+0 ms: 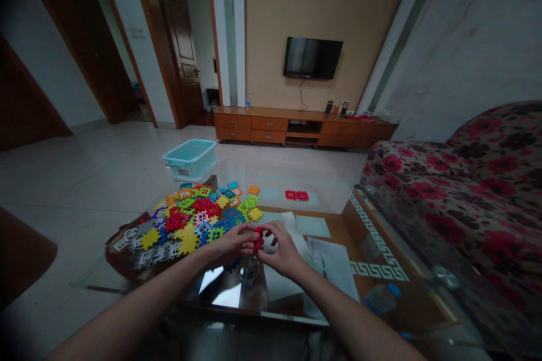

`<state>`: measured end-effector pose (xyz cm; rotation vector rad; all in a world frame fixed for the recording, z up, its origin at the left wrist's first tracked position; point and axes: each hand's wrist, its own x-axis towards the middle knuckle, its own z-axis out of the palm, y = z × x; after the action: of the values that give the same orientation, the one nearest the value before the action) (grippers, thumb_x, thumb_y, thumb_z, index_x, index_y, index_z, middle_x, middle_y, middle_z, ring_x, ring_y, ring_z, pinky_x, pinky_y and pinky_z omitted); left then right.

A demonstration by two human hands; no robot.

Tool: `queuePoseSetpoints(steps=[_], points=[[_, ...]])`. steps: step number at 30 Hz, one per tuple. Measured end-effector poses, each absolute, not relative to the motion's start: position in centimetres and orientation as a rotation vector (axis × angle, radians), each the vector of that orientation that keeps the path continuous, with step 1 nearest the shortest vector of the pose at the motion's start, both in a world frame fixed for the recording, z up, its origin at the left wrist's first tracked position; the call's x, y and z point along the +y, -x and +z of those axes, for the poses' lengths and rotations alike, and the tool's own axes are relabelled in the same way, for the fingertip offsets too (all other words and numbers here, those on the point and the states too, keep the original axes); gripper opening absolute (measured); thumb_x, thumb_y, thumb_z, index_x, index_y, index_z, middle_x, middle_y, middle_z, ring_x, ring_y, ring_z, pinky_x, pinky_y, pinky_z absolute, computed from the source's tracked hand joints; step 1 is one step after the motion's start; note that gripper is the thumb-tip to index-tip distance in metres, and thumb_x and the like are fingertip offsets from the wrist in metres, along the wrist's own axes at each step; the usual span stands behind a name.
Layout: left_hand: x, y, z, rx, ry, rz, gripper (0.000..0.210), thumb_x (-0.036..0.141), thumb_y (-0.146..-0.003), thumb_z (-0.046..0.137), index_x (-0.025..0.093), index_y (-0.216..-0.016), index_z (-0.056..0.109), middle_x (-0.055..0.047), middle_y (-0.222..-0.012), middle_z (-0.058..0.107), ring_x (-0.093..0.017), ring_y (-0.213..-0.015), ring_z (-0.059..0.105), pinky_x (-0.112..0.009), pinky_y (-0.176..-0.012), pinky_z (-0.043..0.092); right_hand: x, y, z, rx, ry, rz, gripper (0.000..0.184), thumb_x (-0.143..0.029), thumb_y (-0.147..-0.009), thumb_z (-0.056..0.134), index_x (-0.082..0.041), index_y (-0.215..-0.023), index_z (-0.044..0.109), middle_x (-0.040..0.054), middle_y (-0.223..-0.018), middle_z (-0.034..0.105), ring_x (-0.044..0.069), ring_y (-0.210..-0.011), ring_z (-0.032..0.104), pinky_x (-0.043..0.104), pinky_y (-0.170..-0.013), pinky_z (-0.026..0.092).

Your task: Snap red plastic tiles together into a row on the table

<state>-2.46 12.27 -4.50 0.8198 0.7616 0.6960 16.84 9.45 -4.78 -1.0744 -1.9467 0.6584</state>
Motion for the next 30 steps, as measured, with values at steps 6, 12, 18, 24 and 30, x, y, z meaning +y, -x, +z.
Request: queuePoseSetpoints(steps=[6,12,18,24,30], points=[[12.4,2.3,-4.6,0.806,-0.874,0.699,0.049,0.043,-0.067,0.086,0.017,-0.098,0.059,-0.004,-0.092,0.069,-0.013,-0.071,0.066,-0.025,-0.069,0.048,9.7,-17.1,-5.1,-1.981,1.153,0.519,0.05,-0.015,-0.071,0.069,-0.026,-0.12,0.059,0.0065,-0.112,0.06,0.022,-0.096,0.059,0.032,-0.073,0.053],[12.3,2.0,-5.1,0.966,-1.332,0.82,0.028,0.034,-0.072,0.078,0.015,-0.089,0.065,-0.005,-0.086,0.069,-0.017,-0.075,0.062,-0.027,-0.068,0.045,9.6,-17.3,-4.6,-2.135,1.286,0.125,0.05,-0.018,-0.073,0.071,-0.022,-0.121,0.059,0.0117,-0.118,0.061,0.031,-0.108,0.058,0.046,-0.092,0.048],[12.2,1.2,-5.1,1.137,-1.604,0.925,0.014,0.028,-0.074,0.072,0.017,-0.076,0.064,-0.003,-0.073,0.065,-0.018,-0.07,0.058,-0.027,-0.066,0.041,9.3,-16.4,-4.0,-2.245,1.33,-0.074,0.051,-0.018,-0.073,0.07,-0.019,-0.123,0.057,0.015,-0.12,0.062,0.034,-0.109,0.057,0.045,-0.088,0.044],[12.3,1.0,-5.4,1.229,-1.646,0.911,0.009,0.023,-0.073,0.065,0.016,-0.068,0.061,0.0,-0.065,0.06,-0.015,-0.064,0.054,-0.025,-0.06,0.035,9.0,-15.5,-3.9,-2.245,1.337,-0.173,0.044,-0.021,-0.077,0.069,-0.016,-0.119,0.059,0.0145,-0.115,0.065,0.032,-0.104,0.057,0.043,-0.087,0.041],[12.1,1.1,-5.1,1.284,-1.646,0.897,0.009,0.023,-0.071,0.064,0.016,-0.067,0.06,0.002,-0.063,0.059,-0.014,-0.063,0.054,-0.024,-0.06,0.035,8.9,-15.4,-3.9,-2.231,1.359,-0.18,0.039,-0.023,-0.077,0.069,-0.016,-0.115,0.06,0.0119,-0.112,0.065,0.03,-0.101,0.056,0.041,-0.086,0.04]])
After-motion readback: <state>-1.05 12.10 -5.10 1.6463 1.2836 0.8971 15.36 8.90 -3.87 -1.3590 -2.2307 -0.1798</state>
